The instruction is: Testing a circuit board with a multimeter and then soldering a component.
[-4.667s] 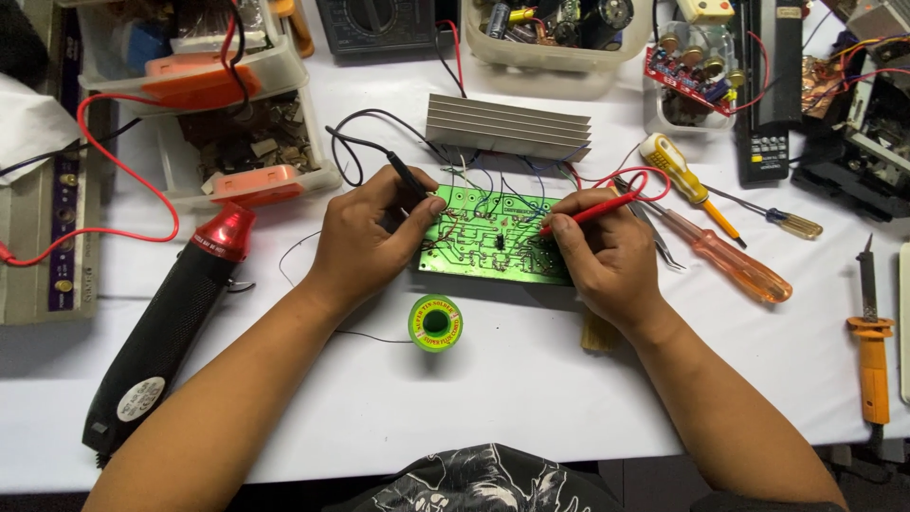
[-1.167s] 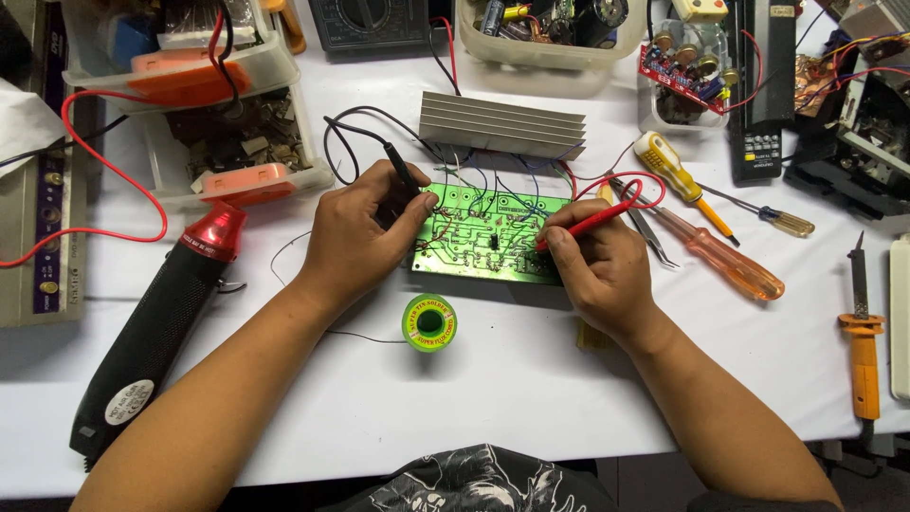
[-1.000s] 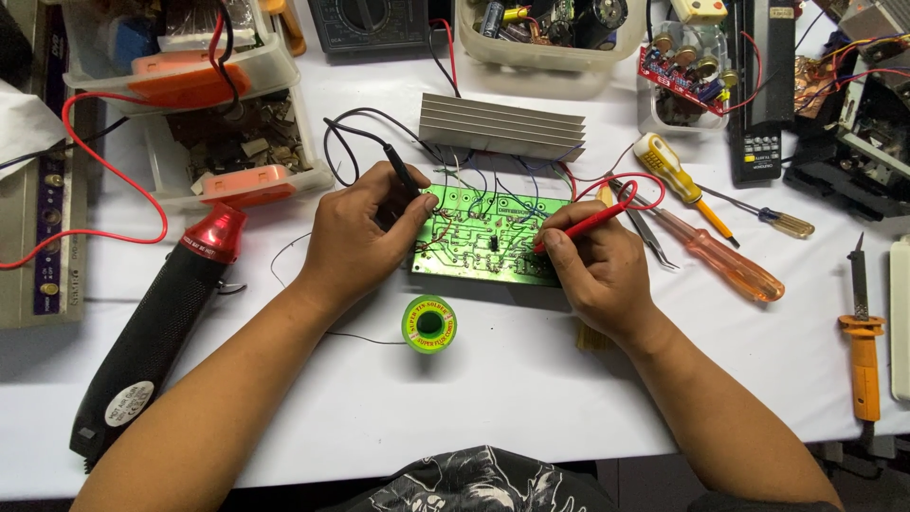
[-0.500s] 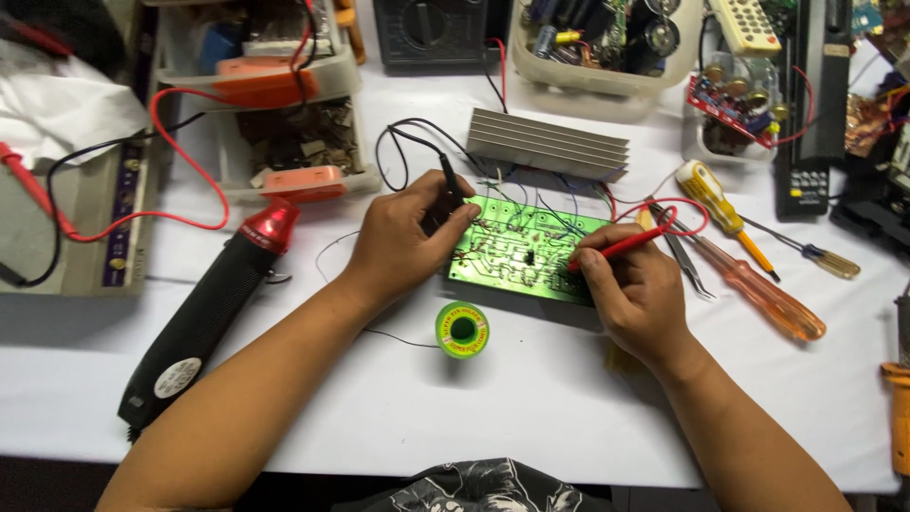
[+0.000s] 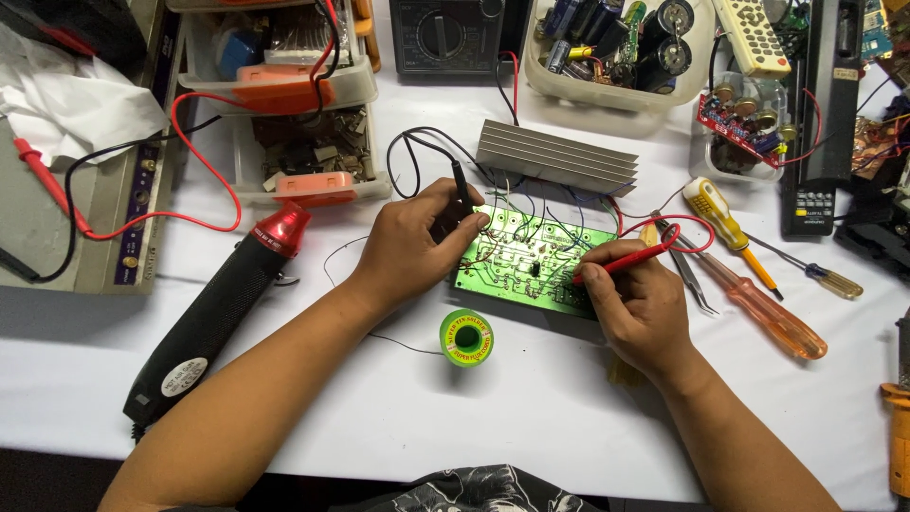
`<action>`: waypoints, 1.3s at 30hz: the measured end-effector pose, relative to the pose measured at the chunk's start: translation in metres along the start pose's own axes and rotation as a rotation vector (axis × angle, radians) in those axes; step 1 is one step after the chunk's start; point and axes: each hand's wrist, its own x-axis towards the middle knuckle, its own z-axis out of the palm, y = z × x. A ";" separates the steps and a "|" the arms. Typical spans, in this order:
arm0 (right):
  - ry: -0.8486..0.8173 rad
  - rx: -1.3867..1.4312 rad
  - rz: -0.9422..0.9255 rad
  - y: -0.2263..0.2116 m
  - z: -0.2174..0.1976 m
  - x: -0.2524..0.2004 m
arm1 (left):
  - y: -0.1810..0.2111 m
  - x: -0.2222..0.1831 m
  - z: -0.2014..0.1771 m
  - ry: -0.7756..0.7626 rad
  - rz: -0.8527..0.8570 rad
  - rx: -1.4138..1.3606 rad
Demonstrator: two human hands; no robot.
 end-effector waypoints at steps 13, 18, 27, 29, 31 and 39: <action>0.186 0.247 -0.169 0.018 0.002 0.003 | -0.002 -0.006 -0.002 0.121 0.126 -0.048; 0.219 0.379 -0.101 0.024 -0.006 0.006 | 0.000 -0.006 -0.002 0.110 0.168 -0.050; -0.275 -0.648 0.564 -0.046 -0.090 0.010 | 0.007 0.002 -0.019 -0.193 0.037 0.492; -0.230 -0.709 0.556 -0.030 -0.098 -0.011 | 0.016 0.001 -0.026 -0.259 -0.018 0.628; -0.189 -0.769 0.542 -0.023 -0.101 -0.024 | 0.025 0.000 -0.031 -0.318 -0.079 0.767; 0.175 -0.806 0.143 -0.026 -0.087 -0.060 | 0.016 -0.013 -0.032 -0.306 -0.037 1.212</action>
